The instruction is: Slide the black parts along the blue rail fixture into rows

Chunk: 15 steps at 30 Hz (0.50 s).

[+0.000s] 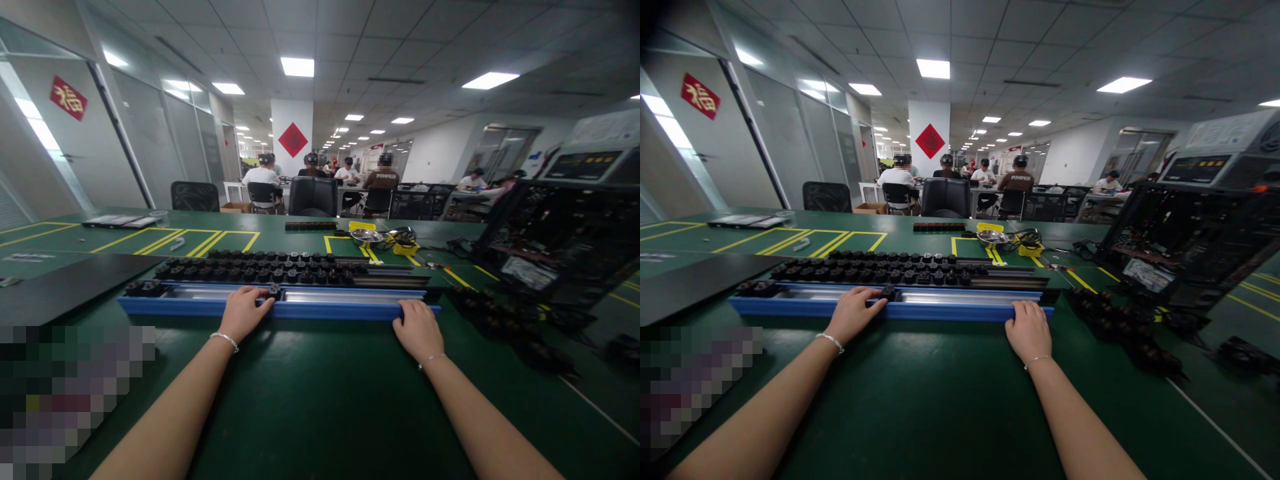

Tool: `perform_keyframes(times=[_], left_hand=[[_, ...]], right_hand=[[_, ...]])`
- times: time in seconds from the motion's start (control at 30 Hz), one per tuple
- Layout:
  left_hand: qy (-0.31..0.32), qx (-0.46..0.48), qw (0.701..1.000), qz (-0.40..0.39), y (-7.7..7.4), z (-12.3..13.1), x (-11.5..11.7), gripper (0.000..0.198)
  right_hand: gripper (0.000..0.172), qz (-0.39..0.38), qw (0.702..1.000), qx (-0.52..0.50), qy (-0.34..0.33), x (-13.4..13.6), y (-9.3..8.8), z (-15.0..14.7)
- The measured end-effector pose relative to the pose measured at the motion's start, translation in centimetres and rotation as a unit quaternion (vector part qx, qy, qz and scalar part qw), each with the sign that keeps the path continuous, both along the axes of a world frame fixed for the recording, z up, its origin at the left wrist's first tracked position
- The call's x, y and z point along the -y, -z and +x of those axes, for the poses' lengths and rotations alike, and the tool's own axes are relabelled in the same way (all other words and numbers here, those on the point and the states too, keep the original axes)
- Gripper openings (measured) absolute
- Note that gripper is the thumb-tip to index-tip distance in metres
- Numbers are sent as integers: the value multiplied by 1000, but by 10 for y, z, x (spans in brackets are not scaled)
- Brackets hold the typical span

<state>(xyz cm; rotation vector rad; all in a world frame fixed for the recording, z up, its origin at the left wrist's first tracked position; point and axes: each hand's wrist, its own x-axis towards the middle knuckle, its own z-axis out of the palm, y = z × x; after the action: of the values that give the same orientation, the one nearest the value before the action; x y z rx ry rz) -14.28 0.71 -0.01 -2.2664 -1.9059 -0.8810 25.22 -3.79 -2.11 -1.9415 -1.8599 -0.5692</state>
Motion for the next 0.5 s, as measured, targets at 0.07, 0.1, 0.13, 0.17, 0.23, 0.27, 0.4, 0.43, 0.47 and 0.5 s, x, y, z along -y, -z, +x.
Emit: perform_keyframes(times=[0.07,0.1,0.13,0.17,0.23,0.27,0.4,0.43,0.47,0.5], left_hand=[[1,1,1000,0,0,0,0,37],[1,0,1000,-1,0,0,0,38],[1,-2,1000,-3,0,0,0,39],[0,-4,1000,-6,1,0,0,39],[-1,-9,1000,-9,1,-1,0,40],[-2,-11,1000,-10,1,-1,0,40],[1,-18,1000,-8,3,-1,-2,42],[1,-21,1000,-5,4,-2,-3,42],[1,-25,1000,-2,5,-2,-3,42],[1,-28,1000,1,5,-2,-3,42]], right_hand=[[34,-2,1000,-2,1,0,-1,-1],[34,-3,1000,-3,1,1,-1,-1],[34,-4,1000,-4,3,1,-1,-1],[34,-5,1000,-4,4,1,-2,-1],[33,-6,1000,-5,5,2,-2,-2],[33,-6,1000,-5,5,2,-2,-2],[34,3,1000,1,2,1,-1,-1],[33,6,1000,2,1,0,-1,-1],[33,8,1000,3,0,0,0,-1],[33,10,1000,4,-1,0,0,-1]])
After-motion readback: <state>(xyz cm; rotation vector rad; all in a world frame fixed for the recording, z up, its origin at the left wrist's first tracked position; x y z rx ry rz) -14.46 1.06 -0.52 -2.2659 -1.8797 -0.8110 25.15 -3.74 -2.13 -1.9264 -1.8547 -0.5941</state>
